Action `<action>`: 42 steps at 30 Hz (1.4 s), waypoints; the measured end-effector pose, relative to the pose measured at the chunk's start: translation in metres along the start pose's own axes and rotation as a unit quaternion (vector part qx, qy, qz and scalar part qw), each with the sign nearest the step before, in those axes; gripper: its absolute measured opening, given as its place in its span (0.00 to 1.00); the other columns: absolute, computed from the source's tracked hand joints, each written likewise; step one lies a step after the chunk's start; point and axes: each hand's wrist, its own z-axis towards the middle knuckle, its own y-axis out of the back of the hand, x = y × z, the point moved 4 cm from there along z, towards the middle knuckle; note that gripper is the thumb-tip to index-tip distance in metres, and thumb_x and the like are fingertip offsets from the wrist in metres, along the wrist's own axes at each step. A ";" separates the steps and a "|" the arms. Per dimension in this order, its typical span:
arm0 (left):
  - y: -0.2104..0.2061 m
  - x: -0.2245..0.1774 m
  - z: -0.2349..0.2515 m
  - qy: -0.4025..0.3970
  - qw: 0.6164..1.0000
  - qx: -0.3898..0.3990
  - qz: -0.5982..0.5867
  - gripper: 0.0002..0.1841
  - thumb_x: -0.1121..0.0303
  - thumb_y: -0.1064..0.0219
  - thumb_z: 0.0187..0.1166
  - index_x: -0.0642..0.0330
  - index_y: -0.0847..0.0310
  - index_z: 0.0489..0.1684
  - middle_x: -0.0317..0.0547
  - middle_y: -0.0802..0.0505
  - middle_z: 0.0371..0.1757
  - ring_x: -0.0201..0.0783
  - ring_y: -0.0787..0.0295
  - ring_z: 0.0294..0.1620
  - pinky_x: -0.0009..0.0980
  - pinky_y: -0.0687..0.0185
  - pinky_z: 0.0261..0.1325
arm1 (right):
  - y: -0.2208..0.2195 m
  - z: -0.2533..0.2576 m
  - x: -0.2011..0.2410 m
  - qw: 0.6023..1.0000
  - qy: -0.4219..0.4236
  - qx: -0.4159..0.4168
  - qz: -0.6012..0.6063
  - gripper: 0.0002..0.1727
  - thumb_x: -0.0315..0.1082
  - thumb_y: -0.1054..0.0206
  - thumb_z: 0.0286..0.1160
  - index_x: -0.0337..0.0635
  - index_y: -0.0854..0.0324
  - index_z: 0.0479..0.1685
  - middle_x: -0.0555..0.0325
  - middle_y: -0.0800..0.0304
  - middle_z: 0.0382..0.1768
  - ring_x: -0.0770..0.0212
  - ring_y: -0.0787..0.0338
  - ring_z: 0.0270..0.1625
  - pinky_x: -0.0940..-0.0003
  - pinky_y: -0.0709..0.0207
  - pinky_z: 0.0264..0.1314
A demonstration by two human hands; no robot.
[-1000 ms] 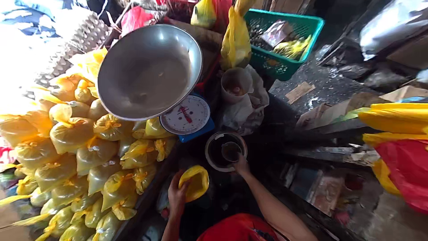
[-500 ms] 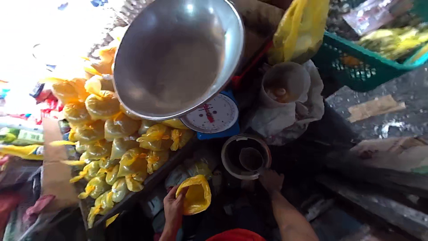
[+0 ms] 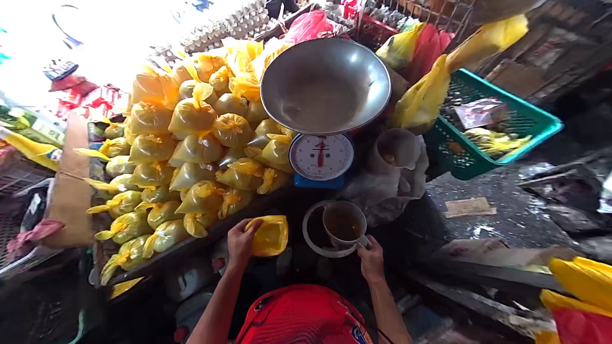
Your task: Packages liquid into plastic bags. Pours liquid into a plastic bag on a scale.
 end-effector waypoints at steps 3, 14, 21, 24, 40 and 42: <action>-0.005 -0.015 0.025 -0.040 0.999 0.001 0.023 0.12 0.55 0.25 0.76 0.54 0.05 0.38 0.35 0.04 0.31 0.29 0.08 0.33 0.33 0.10 0.41 | -0.001 -0.032 0.088 0.990 0.062 0.072 0.102 0.16 0.28 0.23 0.51 0.41 0.18 0.42 0.61 0.11 0.35 0.69 0.12 0.37 0.71 0.15 0.42; -0.044 -0.130 0.084 -0.130 0.962 0.107 0.215 0.22 0.41 0.28 0.75 0.54 0.07 0.33 0.48 0.08 0.31 0.50 0.10 0.38 0.61 0.18 0.46 | -0.036 -0.069 0.297 0.926 0.360 -0.075 -0.086 0.17 0.61 0.32 0.77 0.62 0.18 0.31 0.85 0.19 0.25 0.82 0.21 0.27 0.79 0.24 0.30; -0.056 -0.168 0.098 -0.137 0.950 0.149 0.239 0.22 0.38 0.27 0.71 0.48 0.07 0.30 0.44 0.08 0.30 0.48 0.10 0.37 0.59 0.18 0.41 | -0.077 -0.066 0.356 0.866 0.348 -0.052 -0.354 0.36 0.74 0.40 0.75 0.49 0.26 0.20 0.62 0.29 0.14 0.63 0.27 0.16 0.59 0.32 0.18; -0.058 -0.170 0.098 -0.141 0.948 0.158 0.238 0.24 0.36 0.28 0.71 0.49 0.10 0.27 0.44 0.10 0.28 0.48 0.12 0.35 0.58 0.19 0.38 | -0.094 -0.066 0.374 0.827 0.348 -0.050 -0.438 0.40 0.79 0.42 0.71 0.47 0.28 0.19 0.59 0.31 0.14 0.56 0.27 0.18 0.49 0.35 0.22; -0.056 -0.168 0.088 -0.157 0.937 0.199 0.241 0.29 0.38 0.38 0.81 0.54 0.17 0.20 0.47 0.15 0.24 0.50 0.15 0.31 0.58 0.23 0.33 | -0.140 -0.086 0.437 0.712 0.367 -0.027 -0.598 0.49 0.90 0.50 0.58 0.47 0.36 0.15 0.55 0.34 0.13 0.49 0.27 0.20 0.44 0.41 0.22; -0.055 -0.169 0.086 -0.158 0.936 0.202 0.242 0.29 0.38 0.38 0.81 0.54 0.19 0.18 0.47 0.16 0.23 0.49 0.16 0.30 0.57 0.24 0.32 | -0.144 -0.088 0.441 0.704 0.366 -0.026 -0.608 0.49 0.91 0.51 0.56 0.46 0.35 0.15 0.54 0.33 0.14 0.48 0.25 0.21 0.43 0.40 0.22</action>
